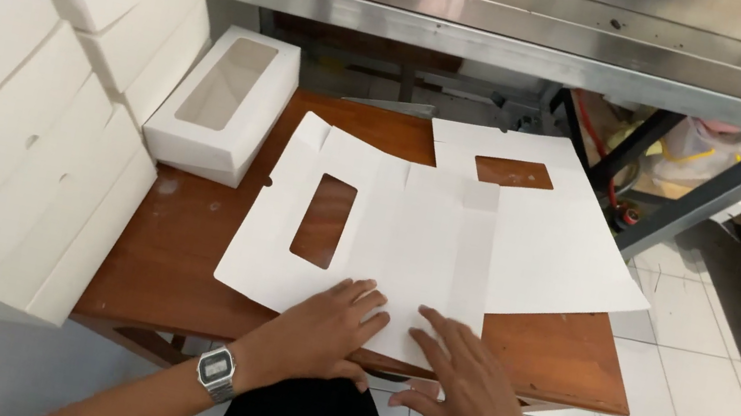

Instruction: The person assembles a white rectangular box from a flat die-cut sheet. They fold the side flaps, tuck tabs into slots, and press the edges to form the box structure. The process is repeated for a second box.

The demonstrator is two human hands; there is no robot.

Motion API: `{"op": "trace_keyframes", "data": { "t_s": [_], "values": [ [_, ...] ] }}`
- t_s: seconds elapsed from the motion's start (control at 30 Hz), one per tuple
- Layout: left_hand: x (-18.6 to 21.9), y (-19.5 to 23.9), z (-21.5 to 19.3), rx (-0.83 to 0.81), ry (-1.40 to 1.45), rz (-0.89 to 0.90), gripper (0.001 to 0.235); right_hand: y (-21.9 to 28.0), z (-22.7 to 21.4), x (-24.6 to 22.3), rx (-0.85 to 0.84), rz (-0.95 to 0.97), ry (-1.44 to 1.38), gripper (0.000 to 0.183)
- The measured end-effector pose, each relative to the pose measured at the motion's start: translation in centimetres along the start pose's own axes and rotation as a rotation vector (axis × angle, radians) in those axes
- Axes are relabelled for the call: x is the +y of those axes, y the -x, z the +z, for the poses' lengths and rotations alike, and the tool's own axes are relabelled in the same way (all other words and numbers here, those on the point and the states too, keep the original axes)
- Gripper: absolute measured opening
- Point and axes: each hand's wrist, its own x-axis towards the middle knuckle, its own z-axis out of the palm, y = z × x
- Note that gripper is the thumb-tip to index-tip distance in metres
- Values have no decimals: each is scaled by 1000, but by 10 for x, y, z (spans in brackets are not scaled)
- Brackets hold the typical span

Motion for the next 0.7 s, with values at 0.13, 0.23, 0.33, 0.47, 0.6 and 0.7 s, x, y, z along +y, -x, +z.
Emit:
{"op": "trace_keyframes", "data": {
  "t_s": [0.13, 0.23, 0.33, 0.47, 0.6, 0.7],
  "values": [
    [17, 10, 8, 154, -310, 33, 58, -2, 17, -8, 20, -100, 96, 48],
    [25, 13, 15, 136, -374, 18, 45, -3, 17, -14, 36, -147, 186, 34],
    [28, 16, 6, 88, -300, 26, 7, -4, 12, -20, 36, -192, 263, 30],
    [18, 14, -21, 31, 195, -131, 18, -12, 5, -23, 22, -130, 231, 28],
    [-2, 21, -9, 30, 226, -121, 6, -15, 9, -29, 7, -89, 289, 24],
    [3, 22, 3, 131, 184, -125, 11, -21, 18, -35, 14, -84, 296, 38]
  ]
}}
